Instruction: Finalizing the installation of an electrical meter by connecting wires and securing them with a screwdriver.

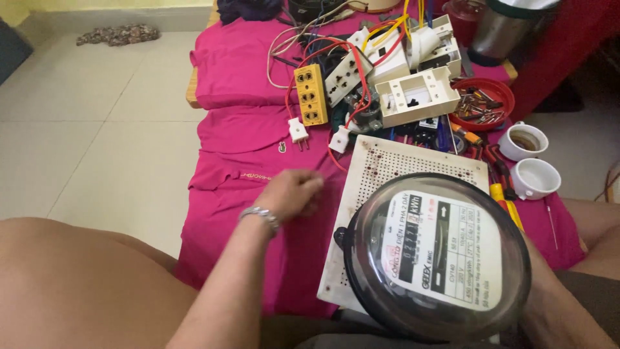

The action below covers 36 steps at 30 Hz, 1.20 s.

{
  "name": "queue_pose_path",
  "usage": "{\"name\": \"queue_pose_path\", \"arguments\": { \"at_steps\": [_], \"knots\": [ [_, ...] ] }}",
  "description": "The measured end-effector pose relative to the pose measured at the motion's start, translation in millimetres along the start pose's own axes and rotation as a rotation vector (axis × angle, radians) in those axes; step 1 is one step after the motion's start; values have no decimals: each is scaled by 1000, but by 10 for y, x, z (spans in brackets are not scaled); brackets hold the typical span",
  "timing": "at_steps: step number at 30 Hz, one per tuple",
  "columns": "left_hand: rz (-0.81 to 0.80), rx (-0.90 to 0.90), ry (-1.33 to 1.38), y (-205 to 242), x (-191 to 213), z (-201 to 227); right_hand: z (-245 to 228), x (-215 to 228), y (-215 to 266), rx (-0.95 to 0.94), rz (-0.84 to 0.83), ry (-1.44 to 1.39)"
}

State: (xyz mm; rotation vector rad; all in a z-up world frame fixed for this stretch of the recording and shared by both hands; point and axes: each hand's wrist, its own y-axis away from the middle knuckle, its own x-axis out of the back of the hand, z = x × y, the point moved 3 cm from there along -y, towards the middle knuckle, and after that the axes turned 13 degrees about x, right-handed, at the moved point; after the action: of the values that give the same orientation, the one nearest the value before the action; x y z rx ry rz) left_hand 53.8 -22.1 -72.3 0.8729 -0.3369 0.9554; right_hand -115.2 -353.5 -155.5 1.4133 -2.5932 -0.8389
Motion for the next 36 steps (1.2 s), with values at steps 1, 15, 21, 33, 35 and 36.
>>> {"name": "queue_pose_path", "arguments": {
  "at_steps": [1, 15, 21, 33, 35, 36],
  "knots": [
    [-3, -4, -4, -101, -60, 64, 25, 44, -34, 1, 3, -6],
    [568, -9, -113, -466, 287, 343, -52, 133, 179, -10, 40, -33],
    [650, 95, -4, -768, 512, 149, -84, 55, 237, -16, 34, -32],
    [594, 77, 110, -540, 474, 181, -15, -373, -8, -34, -10, -17],
    [582, 89, 122, -526, 451, 179, -348, -728, 190, -30, -25, 17],
    [568, 95, 130, -524, 441, 185, -510, -903, 289, -22, -35, 47]
  ]
}}
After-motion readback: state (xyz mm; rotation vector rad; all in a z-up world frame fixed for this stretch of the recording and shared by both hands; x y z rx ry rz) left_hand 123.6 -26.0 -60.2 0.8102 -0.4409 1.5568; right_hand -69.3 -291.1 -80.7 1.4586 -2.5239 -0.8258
